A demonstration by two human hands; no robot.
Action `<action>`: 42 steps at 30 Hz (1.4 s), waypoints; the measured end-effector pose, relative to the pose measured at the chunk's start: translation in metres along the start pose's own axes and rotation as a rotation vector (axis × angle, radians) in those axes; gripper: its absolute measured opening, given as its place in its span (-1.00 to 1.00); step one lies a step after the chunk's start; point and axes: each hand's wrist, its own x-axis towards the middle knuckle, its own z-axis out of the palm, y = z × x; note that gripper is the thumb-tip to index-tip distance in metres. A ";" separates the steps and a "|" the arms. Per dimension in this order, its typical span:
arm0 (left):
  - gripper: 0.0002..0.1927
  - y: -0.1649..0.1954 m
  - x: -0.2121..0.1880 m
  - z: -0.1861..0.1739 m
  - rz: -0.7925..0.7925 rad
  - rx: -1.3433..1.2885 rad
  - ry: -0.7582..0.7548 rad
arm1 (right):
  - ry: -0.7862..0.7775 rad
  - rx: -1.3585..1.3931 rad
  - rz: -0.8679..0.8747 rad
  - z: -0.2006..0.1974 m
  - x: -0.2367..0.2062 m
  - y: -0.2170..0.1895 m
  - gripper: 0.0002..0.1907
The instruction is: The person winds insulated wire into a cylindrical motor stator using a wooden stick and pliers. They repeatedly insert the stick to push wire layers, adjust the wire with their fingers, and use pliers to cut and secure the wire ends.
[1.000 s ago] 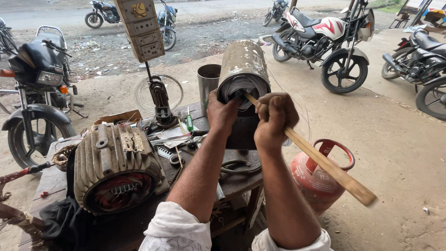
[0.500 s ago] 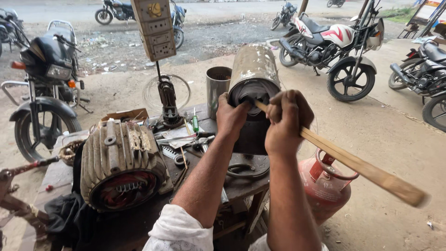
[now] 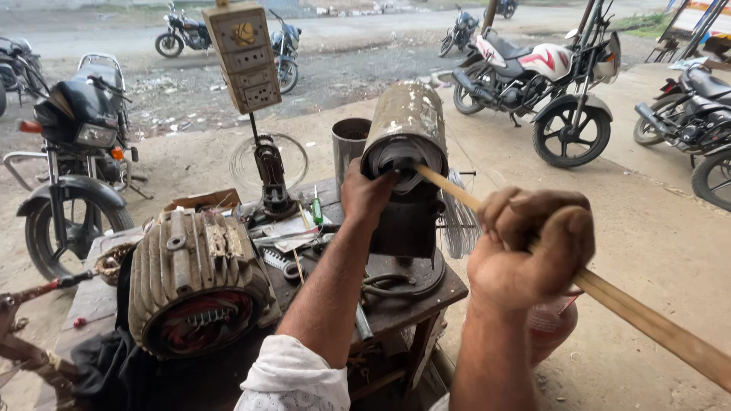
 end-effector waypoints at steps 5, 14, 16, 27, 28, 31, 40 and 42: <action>-0.46 0.007 0.000 0.002 -0.055 0.081 0.024 | 0.088 -0.081 0.067 0.008 -0.014 0.023 -0.58; -0.49 -0.004 -0.006 0.004 0.067 -0.222 -0.023 | 0.441 -0.078 0.175 0.021 -0.034 0.013 -0.64; -0.47 -0.008 -0.003 0.006 0.042 -0.275 -0.061 | 0.449 -0.109 0.166 0.023 -0.043 0.011 -0.67; -0.41 0.003 -0.005 0.003 -0.054 -0.167 -0.034 | 0.320 -0.178 0.184 0.019 -0.038 0.074 -0.65; -0.42 0.007 -0.004 0.002 -0.061 -0.126 -0.019 | 0.309 -0.182 0.157 0.014 -0.032 0.065 -0.66; -0.43 0.016 -0.006 -0.002 -0.116 -0.023 0.020 | 0.222 -0.129 0.086 0.007 -0.029 0.032 -0.65; -0.46 0.009 -0.002 0.003 -0.065 -0.027 0.029 | 0.165 -0.080 0.145 0.024 -0.031 0.012 -0.63; -0.41 -0.001 0.001 0.005 0.023 -0.087 0.040 | 0.202 -0.112 0.187 0.028 -0.035 0.011 -0.63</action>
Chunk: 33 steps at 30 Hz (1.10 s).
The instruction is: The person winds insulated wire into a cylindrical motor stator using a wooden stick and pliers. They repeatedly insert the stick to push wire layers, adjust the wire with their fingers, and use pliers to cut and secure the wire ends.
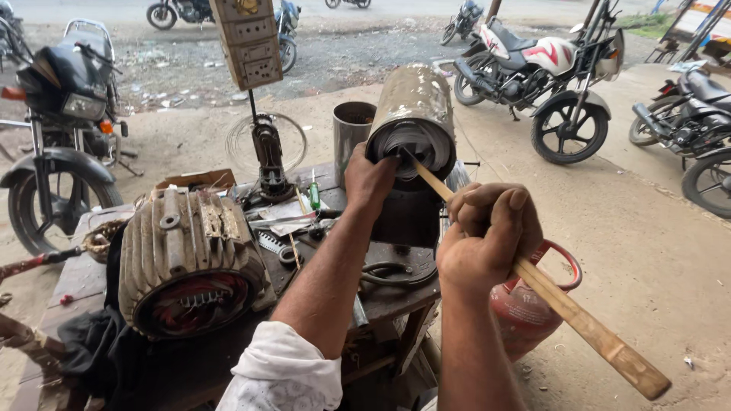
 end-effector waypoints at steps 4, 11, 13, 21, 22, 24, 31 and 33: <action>-0.43 -0.010 0.004 0.004 -0.009 -0.196 -0.073 | 0.067 -0.031 0.001 0.009 0.003 0.007 -0.62; -0.44 0.002 -0.004 -0.001 -0.054 -0.033 -0.062 | 0.052 -0.009 0.072 0.009 0.044 0.015 -0.64; -0.43 0.008 -0.009 -0.003 -0.079 0.024 -0.050 | 0.019 0.017 0.041 0.004 0.036 0.008 -0.59; -0.49 0.022 -0.005 -0.004 -0.161 0.094 -0.010 | -0.056 0.044 -0.081 -0.001 0.018 0.000 -0.62; -0.50 0.020 -0.004 -0.003 -0.149 0.081 -0.019 | -0.049 0.041 -0.054 -0.003 0.018 0.001 -0.62; -0.51 0.012 -0.003 -0.001 -0.133 0.048 -0.033 | -0.036 0.021 -0.015 -0.005 0.018 0.004 -0.61; -0.44 -0.005 -0.005 0.002 -0.008 0.019 0.009 | -0.007 -0.136 0.032 0.005 0.015 0.040 -0.62; -0.44 0.003 0.000 -0.001 -0.040 0.133 0.000 | -0.024 -0.171 0.048 0.010 0.028 0.052 -0.62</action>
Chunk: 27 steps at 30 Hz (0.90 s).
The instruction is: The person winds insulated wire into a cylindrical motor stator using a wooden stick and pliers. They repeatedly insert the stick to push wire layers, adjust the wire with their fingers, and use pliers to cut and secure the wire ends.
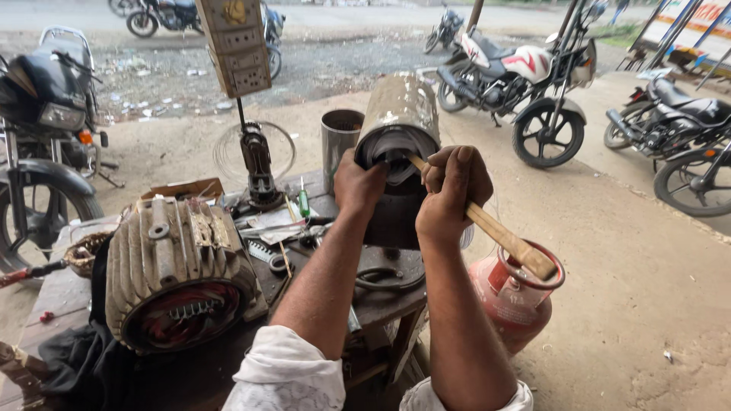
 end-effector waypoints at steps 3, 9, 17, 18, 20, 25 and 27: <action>-0.45 0.011 -0.002 -0.004 -0.092 0.072 -0.024 | -0.019 0.041 -0.069 -0.008 0.011 -0.004 -0.60; -0.44 0.021 -0.008 -0.007 -0.140 0.116 -0.028 | -0.053 0.110 -0.213 -0.024 -0.015 -0.033 -0.63; -0.43 0.008 -0.006 -0.003 -0.053 0.041 -0.028 | 0.083 0.205 -0.155 -0.015 -0.032 -0.031 -0.65; -0.43 0.005 -0.006 -0.002 -0.072 0.015 -0.034 | 0.089 0.180 -0.171 -0.014 -0.036 -0.025 -0.65; -0.41 0.002 -0.004 0.001 -0.044 0.004 -0.024 | 0.107 0.132 -0.213 -0.010 -0.042 -0.010 -0.65; -0.40 0.001 -0.002 0.002 -0.061 0.062 -0.005 | 0.127 0.101 -0.089 0.011 -0.007 0.051 -0.60; -0.39 0.004 -0.004 0.002 -0.085 0.073 0.001 | 0.120 0.072 -0.042 0.011 0.005 0.057 -0.59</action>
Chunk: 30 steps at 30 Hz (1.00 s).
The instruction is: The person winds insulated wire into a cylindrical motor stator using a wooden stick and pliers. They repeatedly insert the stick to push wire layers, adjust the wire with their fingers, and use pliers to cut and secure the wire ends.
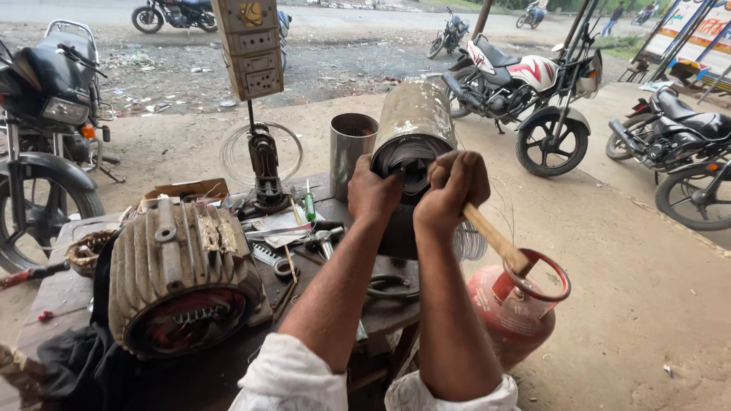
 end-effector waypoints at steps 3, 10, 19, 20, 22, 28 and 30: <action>-0.38 0.003 -0.006 -0.004 0.054 -0.031 -0.005 | -0.026 0.013 0.003 -0.009 0.005 -0.018 -0.64; -0.40 0.008 -0.002 -0.005 -0.013 0.004 -0.052 | -0.152 0.128 -0.082 -0.033 -0.016 -0.095 -0.65; -0.45 -0.005 0.006 0.002 0.060 -0.037 -0.020 | -0.049 0.028 -0.101 -0.020 -0.024 -0.061 -0.65; -0.45 -0.005 0.006 0.002 0.055 -0.029 -0.017 | -0.016 0.035 -0.057 -0.013 -0.023 -0.047 -0.64; -0.44 0.000 0.007 0.001 0.043 -0.021 -0.013 | -0.030 -0.007 -0.013 -0.003 -0.012 -0.023 -0.61; -0.42 0.005 0.000 -0.001 0.028 -0.024 -0.025 | -0.075 -0.007 0.074 -0.003 0.008 -0.031 -0.67; -0.43 0.001 -0.003 0.000 0.039 -0.028 -0.029 | -0.034 -0.048 0.008 -0.016 -0.001 -0.059 -0.66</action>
